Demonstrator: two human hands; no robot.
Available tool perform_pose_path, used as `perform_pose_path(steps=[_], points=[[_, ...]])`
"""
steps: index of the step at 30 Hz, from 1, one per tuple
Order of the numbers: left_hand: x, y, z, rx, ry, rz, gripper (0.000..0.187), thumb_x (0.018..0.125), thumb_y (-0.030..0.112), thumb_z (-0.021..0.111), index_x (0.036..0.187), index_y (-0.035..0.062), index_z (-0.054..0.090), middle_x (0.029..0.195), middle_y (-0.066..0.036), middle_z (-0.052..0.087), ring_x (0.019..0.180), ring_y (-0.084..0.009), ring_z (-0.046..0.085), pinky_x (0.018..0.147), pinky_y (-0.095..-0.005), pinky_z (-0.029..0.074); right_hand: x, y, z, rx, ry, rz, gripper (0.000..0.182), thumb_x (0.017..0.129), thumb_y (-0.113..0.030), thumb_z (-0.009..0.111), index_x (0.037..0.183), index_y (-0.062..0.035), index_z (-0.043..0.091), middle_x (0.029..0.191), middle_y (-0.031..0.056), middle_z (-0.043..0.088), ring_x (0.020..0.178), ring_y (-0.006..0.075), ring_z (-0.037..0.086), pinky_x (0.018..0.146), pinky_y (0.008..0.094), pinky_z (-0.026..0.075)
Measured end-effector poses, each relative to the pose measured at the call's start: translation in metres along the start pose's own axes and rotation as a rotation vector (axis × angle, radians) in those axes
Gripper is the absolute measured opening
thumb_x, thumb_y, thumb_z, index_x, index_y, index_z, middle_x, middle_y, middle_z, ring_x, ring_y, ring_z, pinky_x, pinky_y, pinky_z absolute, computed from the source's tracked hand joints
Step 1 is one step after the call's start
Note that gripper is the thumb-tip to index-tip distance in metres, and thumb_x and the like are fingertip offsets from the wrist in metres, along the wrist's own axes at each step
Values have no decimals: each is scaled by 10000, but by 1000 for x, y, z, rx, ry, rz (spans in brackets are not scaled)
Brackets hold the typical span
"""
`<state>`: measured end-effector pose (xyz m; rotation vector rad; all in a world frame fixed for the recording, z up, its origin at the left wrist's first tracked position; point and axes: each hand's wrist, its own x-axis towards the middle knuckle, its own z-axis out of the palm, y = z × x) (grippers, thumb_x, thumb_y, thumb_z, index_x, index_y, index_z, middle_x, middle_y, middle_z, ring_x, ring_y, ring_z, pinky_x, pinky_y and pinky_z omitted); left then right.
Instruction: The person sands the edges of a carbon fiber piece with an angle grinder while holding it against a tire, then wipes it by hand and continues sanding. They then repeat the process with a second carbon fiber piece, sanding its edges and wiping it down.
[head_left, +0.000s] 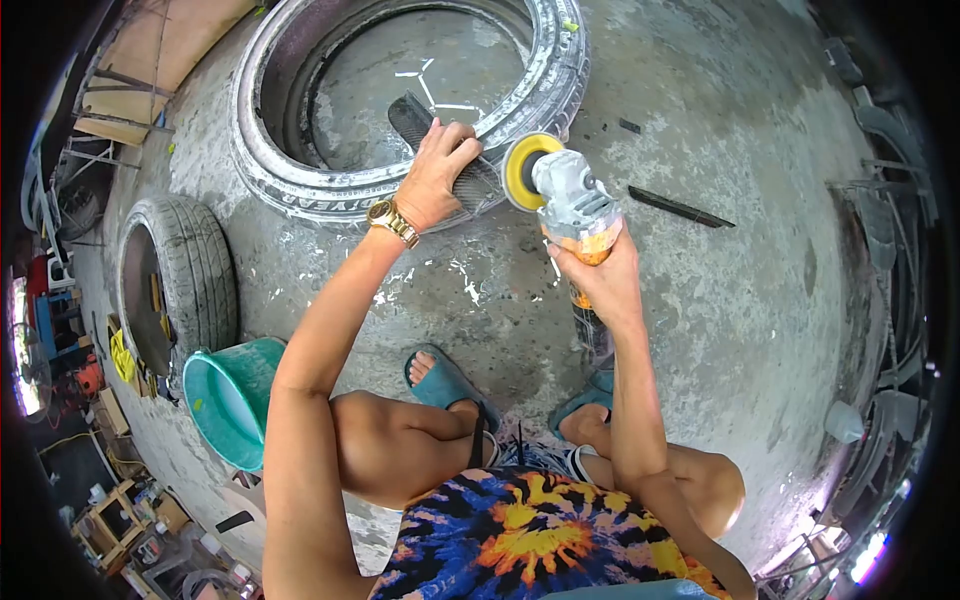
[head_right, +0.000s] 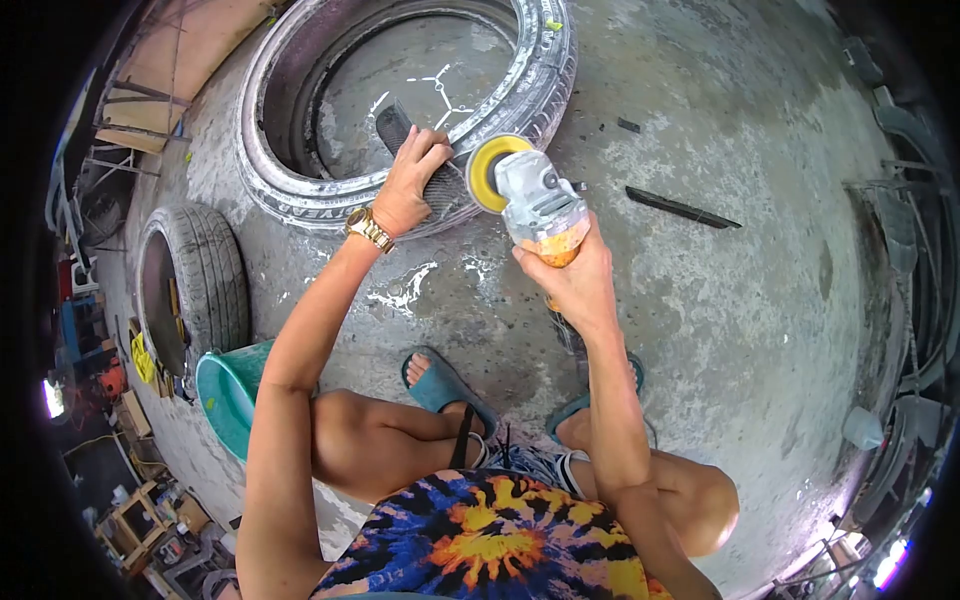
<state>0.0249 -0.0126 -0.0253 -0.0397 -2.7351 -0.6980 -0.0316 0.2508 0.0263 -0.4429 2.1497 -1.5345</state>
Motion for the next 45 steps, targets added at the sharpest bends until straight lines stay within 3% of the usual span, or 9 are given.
perform_pose_path(steps=[6,18,26,31,35,37,40,45], points=[[1,1,-2,-89,1,-30,479,638,-90,648,1073,63,518,1134,-117,495,1164,-357,492,1161,-528,255,4,20,-11,131,1,-40,525,688,-152,829,1110,6,560,1056,94,667,960,165,633,864,317,490],[2,0,-3,-37,-27,-14,467,653,-59,665,1072,71,507,1132,-119,493,1152,-367,490,1167,-533,246,5,3,-9,-30,43,-32,536,675,-180,828,1102,9,564,1033,116,683,946,184,656,848,333,499],[2,0,-3,13,-26,19,441,658,-44,673,1053,76,520,1128,-108,496,1142,-356,496,1165,-534,249,5,-1,-7,-39,-48,-43,538,661,-190,829,1094,0,574,1009,117,690,947,207,665,844,339,499],[0,3,-3,37,-19,22,410,674,-36,661,1043,83,526,1133,-97,498,1159,-332,498,1161,-541,254,8,0,-14,-43,41,-43,563,659,-186,827,1123,2,571,1021,113,689,953,207,665,850,341,498],[1,2,-2,33,-31,21,398,684,-37,651,1042,86,526,1133,-93,499,1168,-323,494,1161,-543,254,4,0,-21,32,-34,-41,569,663,-186,823,1135,5,569,1030,113,688,961,202,661,858,342,496],[1,2,-3,40,-32,24,399,684,-40,649,1042,85,525,1132,-92,500,1170,-322,493,1162,-541,253,3,-5,-21,-81,-101,-31,562,669,-179,821,1134,9,569,1037,111,686,963,193,656,865,338,493],[0,1,-4,68,-48,48,395,688,-41,646,1042,86,527,1130,-90,501,1167,-321,496,1165,-545,243,8,-3,-8,-32,-62,-12,556,678,-171,821,1138,10,567,1053,110,681,967,185,651,870,331,491],[1,4,-4,51,-79,42,435,629,-89,591,1033,60,524,1153,-104,502,1192,-320,478,1179,-541,206,14,9,-23,32,-80,49,549,691,-160,819,1151,6,570,1096,99,665,1003,180,635,886,323,484]])
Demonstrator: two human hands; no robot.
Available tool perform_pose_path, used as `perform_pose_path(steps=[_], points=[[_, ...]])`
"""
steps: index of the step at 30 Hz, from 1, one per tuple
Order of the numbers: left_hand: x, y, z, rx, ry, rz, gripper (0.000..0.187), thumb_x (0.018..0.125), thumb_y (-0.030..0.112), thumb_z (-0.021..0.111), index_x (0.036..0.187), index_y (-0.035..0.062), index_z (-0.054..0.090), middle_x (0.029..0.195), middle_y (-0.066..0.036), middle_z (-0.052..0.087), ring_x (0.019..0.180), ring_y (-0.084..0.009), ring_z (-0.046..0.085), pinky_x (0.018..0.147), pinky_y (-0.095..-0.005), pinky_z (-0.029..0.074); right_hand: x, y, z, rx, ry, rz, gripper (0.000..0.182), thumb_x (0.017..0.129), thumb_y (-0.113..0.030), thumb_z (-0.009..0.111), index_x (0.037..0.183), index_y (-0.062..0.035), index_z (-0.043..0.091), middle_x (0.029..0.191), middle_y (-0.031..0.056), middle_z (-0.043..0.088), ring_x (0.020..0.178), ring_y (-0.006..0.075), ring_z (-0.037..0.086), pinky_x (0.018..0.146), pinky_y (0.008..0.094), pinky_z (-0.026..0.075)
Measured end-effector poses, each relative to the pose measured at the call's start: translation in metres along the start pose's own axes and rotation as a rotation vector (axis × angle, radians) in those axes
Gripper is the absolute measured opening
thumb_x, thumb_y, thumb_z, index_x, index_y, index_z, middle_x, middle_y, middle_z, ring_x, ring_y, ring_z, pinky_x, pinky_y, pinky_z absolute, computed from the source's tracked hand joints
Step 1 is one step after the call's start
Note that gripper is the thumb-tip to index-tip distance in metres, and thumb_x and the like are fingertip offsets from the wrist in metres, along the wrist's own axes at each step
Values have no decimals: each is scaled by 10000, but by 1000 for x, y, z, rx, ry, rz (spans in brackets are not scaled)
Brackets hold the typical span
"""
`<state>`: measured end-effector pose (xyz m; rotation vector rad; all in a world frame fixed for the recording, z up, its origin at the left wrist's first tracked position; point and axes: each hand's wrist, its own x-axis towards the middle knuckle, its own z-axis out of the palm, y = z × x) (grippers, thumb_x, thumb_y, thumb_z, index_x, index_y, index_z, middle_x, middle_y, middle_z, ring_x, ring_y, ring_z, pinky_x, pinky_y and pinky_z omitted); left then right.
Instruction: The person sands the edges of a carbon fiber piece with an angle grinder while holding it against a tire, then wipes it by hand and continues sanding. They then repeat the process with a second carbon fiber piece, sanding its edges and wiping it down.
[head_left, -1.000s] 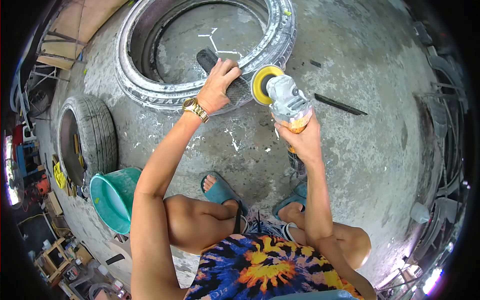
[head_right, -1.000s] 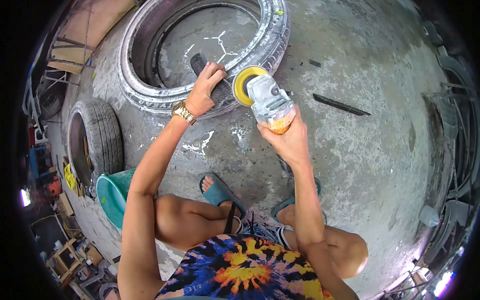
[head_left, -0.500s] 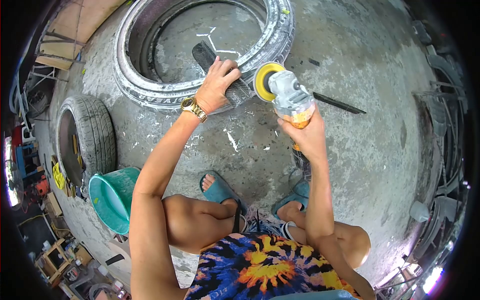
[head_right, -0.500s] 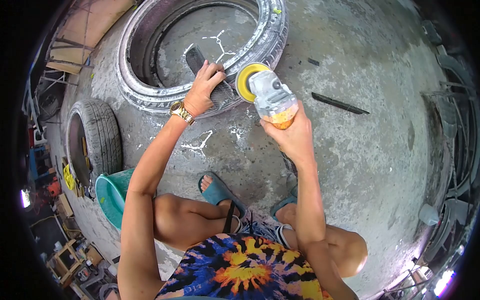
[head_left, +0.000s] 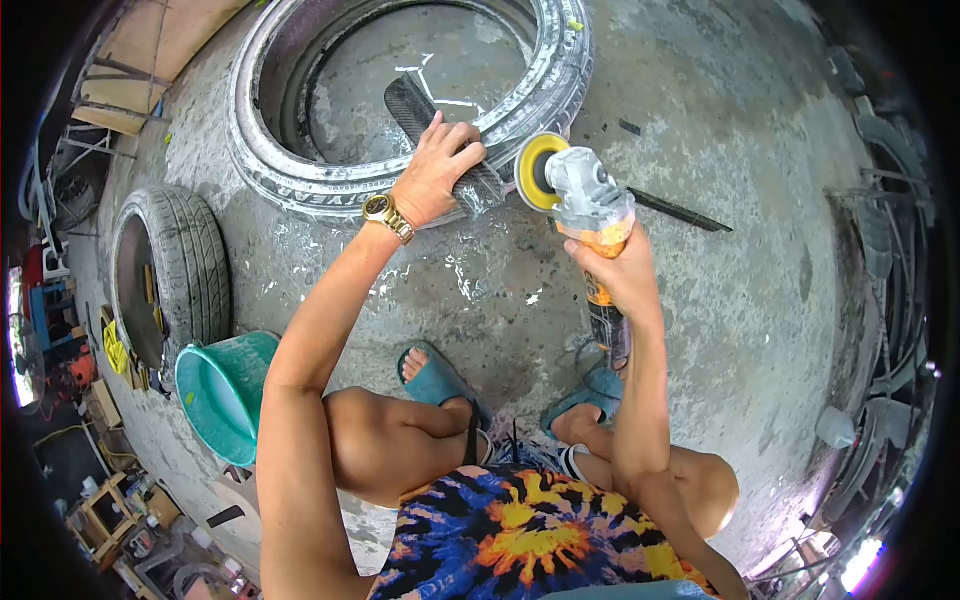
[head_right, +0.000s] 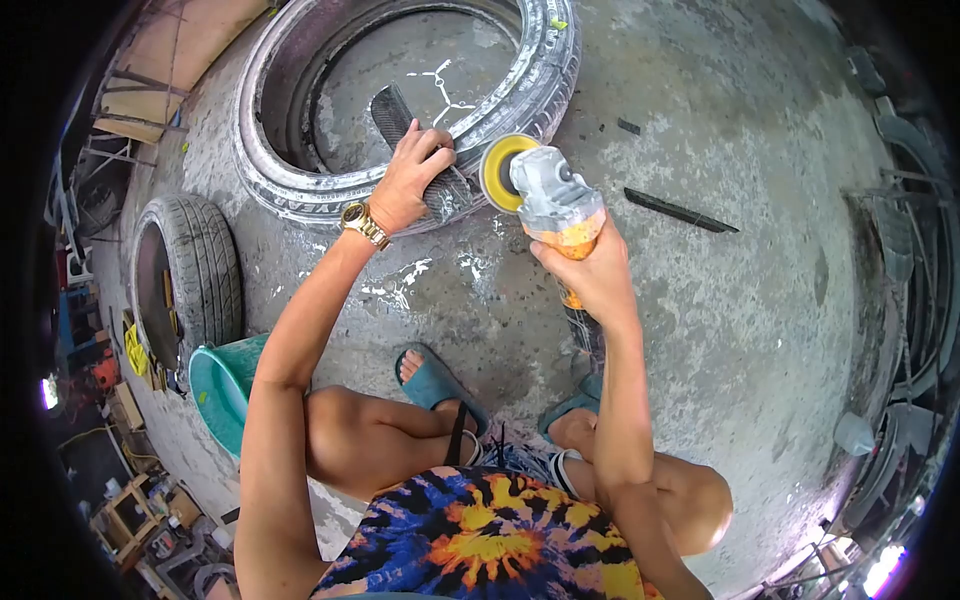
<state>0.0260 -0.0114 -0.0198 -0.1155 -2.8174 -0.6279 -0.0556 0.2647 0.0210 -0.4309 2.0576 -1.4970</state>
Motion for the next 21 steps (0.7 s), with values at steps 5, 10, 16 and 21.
perform_pose_path(steps=[5,10,16,21], points=[[0,-1,1,1,10,3,442,625,-87,597,1038,57,537,1154,-98,504,1192,-317,477,1181,-540,202,-6,-2,-1,54,-113,59,565,695,-162,823,1167,12,566,1126,98,651,1026,176,621,906,332,478],[0,0,2,62,7,37,421,642,-58,628,1036,68,548,1148,-92,507,1175,-304,486,1182,-529,207,2,11,7,102,-87,90,501,740,-173,812,1148,0,576,1043,82,666,930,146,638,819,302,500],[10,12,-8,173,-60,39,396,680,-26,654,1043,88,547,1075,-89,482,1097,-289,499,1157,-508,268,-11,45,-24,914,-384,513,443,881,-248,673,1184,24,499,836,151,639,688,216,670,622,372,602],[12,15,-7,204,-96,24,426,695,-70,604,1084,90,540,1131,-109,470,1110,-288,484,1138,-512,289,-33,70,-26,997,-397,656,441,896,-283,651,1175,26,505,847,161,636,685,225,667,618,356,596]])
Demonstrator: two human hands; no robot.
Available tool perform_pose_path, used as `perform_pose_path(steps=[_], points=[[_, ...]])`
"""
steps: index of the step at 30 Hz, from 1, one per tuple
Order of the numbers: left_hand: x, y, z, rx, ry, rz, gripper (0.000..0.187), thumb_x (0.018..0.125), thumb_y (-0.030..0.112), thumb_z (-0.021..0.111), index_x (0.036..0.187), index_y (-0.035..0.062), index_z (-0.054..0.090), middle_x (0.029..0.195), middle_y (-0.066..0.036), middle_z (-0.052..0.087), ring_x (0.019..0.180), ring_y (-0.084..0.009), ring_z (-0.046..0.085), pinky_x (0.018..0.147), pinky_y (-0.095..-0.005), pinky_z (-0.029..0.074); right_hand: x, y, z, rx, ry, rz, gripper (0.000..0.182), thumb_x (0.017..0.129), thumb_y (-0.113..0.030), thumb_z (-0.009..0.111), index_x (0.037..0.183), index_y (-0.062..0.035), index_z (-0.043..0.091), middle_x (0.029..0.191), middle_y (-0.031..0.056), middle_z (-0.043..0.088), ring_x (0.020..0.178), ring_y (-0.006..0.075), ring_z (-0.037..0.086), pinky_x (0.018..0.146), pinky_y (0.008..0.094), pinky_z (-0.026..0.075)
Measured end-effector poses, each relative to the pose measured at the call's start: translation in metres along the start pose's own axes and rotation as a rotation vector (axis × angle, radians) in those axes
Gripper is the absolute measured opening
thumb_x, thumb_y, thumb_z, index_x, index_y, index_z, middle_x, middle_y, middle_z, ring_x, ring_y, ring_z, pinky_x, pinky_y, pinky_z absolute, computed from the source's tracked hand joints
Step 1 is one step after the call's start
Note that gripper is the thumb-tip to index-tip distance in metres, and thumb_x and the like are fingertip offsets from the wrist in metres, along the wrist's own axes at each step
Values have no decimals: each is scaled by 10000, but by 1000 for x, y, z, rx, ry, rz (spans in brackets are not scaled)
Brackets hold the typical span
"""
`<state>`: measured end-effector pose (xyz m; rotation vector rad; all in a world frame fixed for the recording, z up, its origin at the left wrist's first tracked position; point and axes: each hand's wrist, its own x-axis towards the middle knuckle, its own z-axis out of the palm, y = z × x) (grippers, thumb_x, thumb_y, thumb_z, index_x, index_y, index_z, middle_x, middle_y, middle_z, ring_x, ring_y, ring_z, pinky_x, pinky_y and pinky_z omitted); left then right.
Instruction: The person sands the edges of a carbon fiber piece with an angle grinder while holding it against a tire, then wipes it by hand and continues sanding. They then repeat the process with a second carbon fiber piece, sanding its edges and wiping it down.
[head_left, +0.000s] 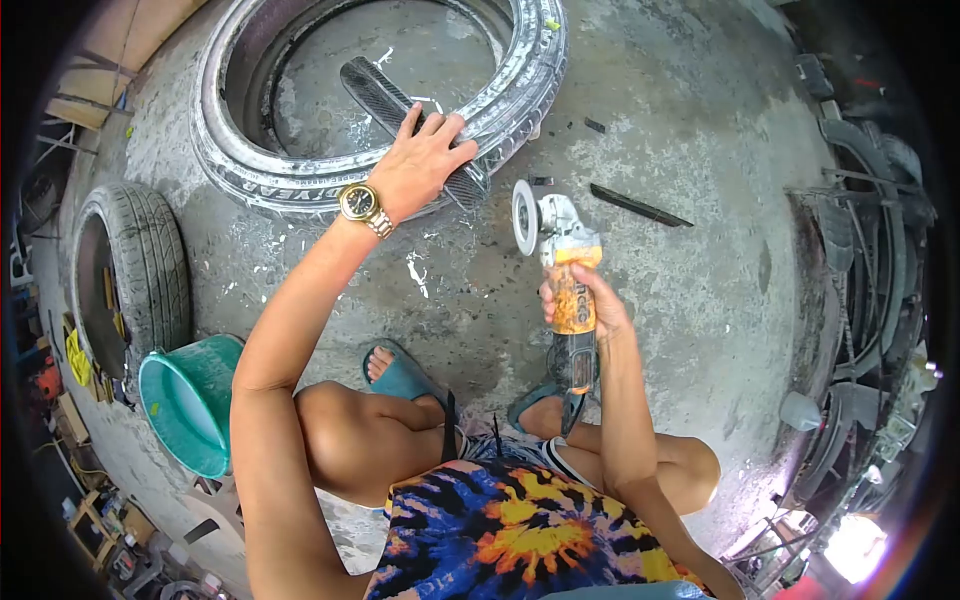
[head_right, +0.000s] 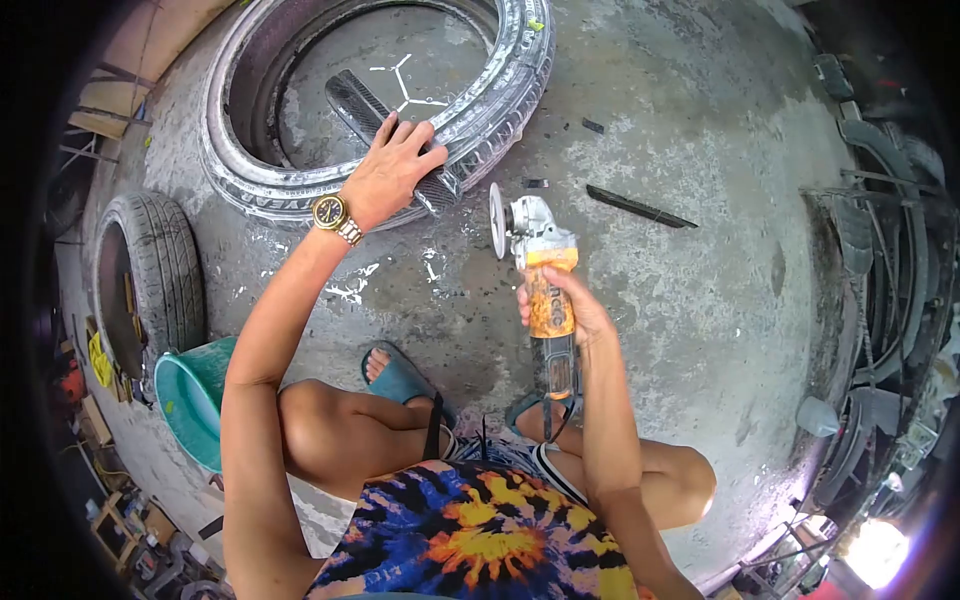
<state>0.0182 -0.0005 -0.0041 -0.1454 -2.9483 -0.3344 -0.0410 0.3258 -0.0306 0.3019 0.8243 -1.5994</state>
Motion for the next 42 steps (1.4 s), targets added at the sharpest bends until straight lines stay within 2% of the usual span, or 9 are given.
perform_pose_path(steps=[5,10,11,16,27,29,34,37,42], points=[[2,7,10,90,16,-72,381,760,-42,562,1109,109,545,1208,-125,479,1135,-295,484,1114,-548,302,-1,16,17,25,30,-18,419,904,-291,644,1154,20,517,838,156,638,684,221,667,610,358,593],[4,12,9,90,2,-95,368,776,-23,560,1118,114,546,1219,-123,478,1150,-295,481,1108,-561,305,3,24,25,-2,66,22,388,901,-307,646,1117,-3,541,842,147,639,679,211,662,613,350,591],[3,12,9,102,-1,-100,366,778,-20,560,1119,116,547,1224,-123,478,1154,-294,480,1108,-562,304,4,26,27,21,75,8,417,901,-306,636,1112,37,526,853,179,618,676,240,654,624,376,599],[2,10,13,86,20,-101,354,784,-9,562,1114,117,548,1222,-121,481,1158,-290,480,1115,-560,296,5,28,31,8,84,-5,414,901,-314,635,1125,17,527,850,172,619,684,237,652,625,378,597],[2,11,16,67,66,-107,353,764,13,610,1096,118,557,1216,-112,492,1151,-279,489,1110,-555,305,4,2,35,-95,128,37,381,899,-302,651,1126,-16,540,847,145,639,690,211,661,627,355,586],[2,11,14,94,51,-99,313,797,77,629,1104,126,600,1223,-90,507,1170,-265,494,1095,-587,318,5,-6,36,-147,113,51,386,893,-296,658,1128,-14,540,846,142,640,697,211,663,630,354,587],[0,10,17,79,91,-95,354,772,52,634,1115,124,583,1227,-98,501,1166,-268,491,1108,-565,309,5,-35,40,-285,149,54,422,886,-298,662,1142,12,535,862,160,643,679,226,670,625,365,597],[0,10,19,80,121,-89,366,762,30,621,1112,122,570,1224,-106,498,1151,-271,493,1112,-546,306,4,-52,51,-414,207,69,437,852,-248,714,1160,-20,505,814,138,642,644,208,663,586,339,593],[-1,10,19,91,126,-86,369,765,37,619,1119,123,563,1227,-108,496,1150,-271,494,1108,-545,311,2,-56,46,-477,195,70,425,870,-279,685,1148,3,529,840,158,652,661,225,678,587,358,601]])
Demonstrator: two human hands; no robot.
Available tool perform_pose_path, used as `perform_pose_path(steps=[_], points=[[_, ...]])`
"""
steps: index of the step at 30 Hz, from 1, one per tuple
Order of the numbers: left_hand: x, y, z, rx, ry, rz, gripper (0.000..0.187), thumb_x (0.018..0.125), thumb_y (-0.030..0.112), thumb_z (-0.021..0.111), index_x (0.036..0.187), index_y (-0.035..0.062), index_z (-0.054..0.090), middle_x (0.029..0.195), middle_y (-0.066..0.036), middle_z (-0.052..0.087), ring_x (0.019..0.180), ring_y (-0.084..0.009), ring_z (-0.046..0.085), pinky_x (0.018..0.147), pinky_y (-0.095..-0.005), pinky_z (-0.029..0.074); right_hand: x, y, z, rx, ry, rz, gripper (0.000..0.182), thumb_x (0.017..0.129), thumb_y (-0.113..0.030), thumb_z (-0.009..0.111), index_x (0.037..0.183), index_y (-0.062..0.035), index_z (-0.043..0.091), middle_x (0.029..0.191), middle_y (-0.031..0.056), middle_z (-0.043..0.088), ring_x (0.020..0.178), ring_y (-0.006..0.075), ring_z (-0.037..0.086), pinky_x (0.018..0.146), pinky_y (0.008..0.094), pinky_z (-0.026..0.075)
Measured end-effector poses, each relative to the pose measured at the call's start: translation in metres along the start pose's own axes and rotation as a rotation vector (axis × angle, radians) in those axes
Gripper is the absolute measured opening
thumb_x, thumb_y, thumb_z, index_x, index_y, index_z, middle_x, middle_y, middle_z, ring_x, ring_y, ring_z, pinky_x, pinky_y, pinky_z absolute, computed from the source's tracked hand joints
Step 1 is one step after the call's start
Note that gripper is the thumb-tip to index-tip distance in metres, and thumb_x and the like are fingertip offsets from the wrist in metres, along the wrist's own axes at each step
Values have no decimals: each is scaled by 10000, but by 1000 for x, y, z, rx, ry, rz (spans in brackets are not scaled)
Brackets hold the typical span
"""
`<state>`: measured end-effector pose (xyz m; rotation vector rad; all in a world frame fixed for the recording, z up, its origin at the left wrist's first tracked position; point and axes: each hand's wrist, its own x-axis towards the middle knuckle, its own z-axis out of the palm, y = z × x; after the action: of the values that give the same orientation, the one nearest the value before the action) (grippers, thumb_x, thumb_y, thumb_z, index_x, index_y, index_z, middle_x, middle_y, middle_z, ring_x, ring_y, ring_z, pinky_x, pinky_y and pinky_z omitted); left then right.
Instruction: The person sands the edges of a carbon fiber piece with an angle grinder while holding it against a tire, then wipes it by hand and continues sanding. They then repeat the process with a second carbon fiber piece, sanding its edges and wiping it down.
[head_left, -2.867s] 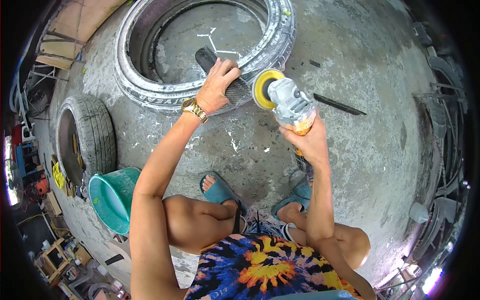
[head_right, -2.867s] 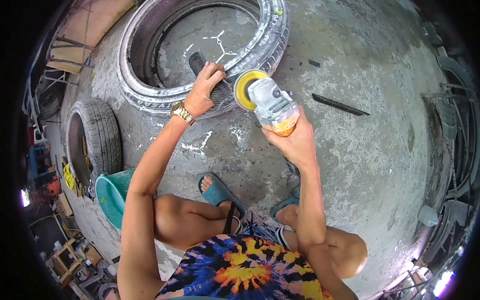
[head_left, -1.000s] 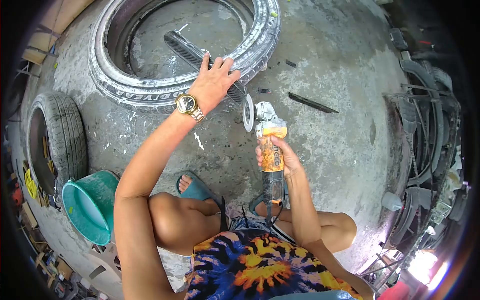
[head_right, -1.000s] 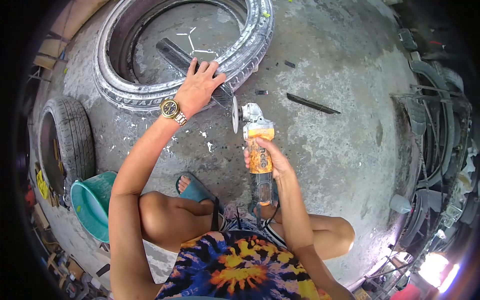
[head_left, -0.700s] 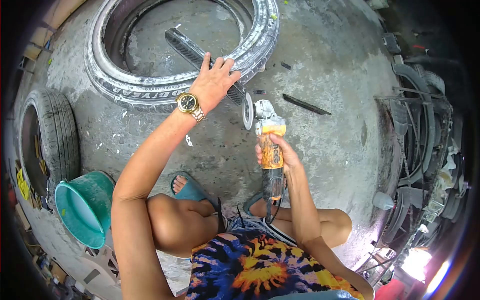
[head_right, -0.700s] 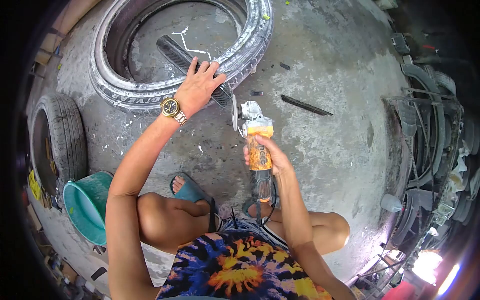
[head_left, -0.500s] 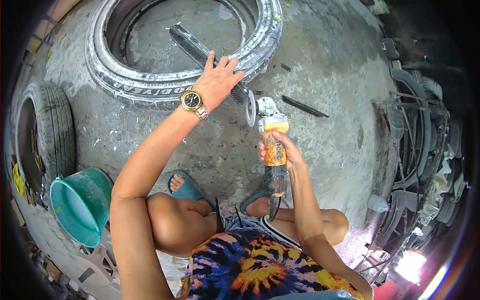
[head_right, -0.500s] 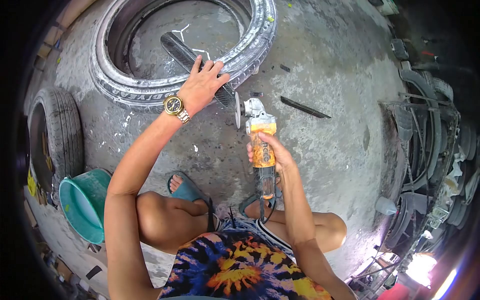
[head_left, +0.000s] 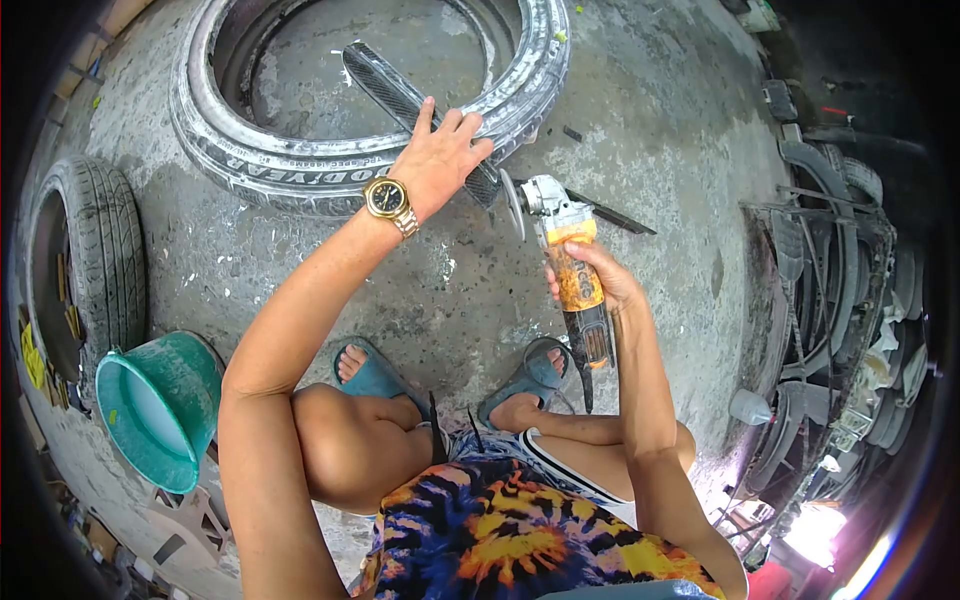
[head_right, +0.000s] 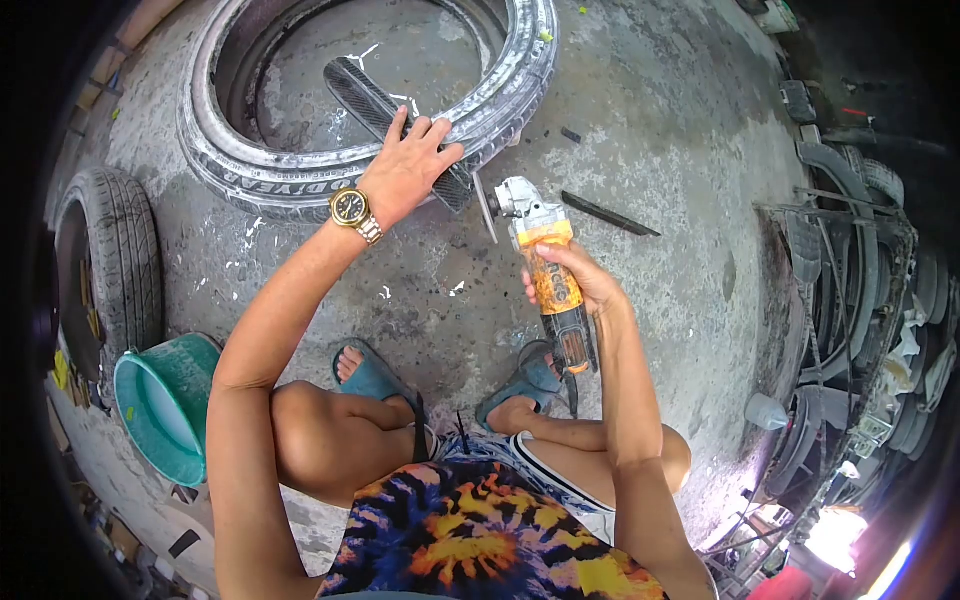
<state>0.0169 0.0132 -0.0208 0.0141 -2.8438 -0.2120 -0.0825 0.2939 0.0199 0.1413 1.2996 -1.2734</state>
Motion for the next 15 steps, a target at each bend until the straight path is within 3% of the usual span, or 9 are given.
perform_pose_path(steps=[3,5,9,14,15], points=[[2,1,-1,10,-31,-16,389,755,41,639,1125,125,556,1233,-111,492,1159,-273,492,1105,-546,315,-5,15,9,89,35,6,422,865,-244,700,1159,-23,493,830,142,644,653,217,670,581,350,598],[3,1,-4,-1,-61,-30,270,847,67,551,1106,125,594,1224,-98,507,1175,-257,495,1093,-582,312,-6,35,16,104,64,-18,416,868,-242,696,1157,-21,494,838,143,645,659,215,672,584,349,599],[3,2,-5,5,-82,-25,280,847,56,543,1113,129,593,1226,-102,506,1180,-261,493,1094,-584,305,-12,66,32,158,88,-57,388,883,-221,669,1160,-7,501,845,149,641,674,213,673,601,348,601],[2,-2,-4,-85,-53,-45,351,796,3,583,1121,134,589,1228,-118,502,1186,-294,483,1095,-596,293,-13,70,49,69,219,-245,340,874,-181,680,1122,-9,523,802,114,637,651,187,658,577,320,572],[0,-6,-4,-107,-58,-33,427,752,33,657,1157,105,540,1233,-140,480,1197,-330,463,1093,-601,289,-11,69,50,83,217,-252,340,874,-181,680,1122,-9,523,802,114,637,651,187,658,577,320,572]])
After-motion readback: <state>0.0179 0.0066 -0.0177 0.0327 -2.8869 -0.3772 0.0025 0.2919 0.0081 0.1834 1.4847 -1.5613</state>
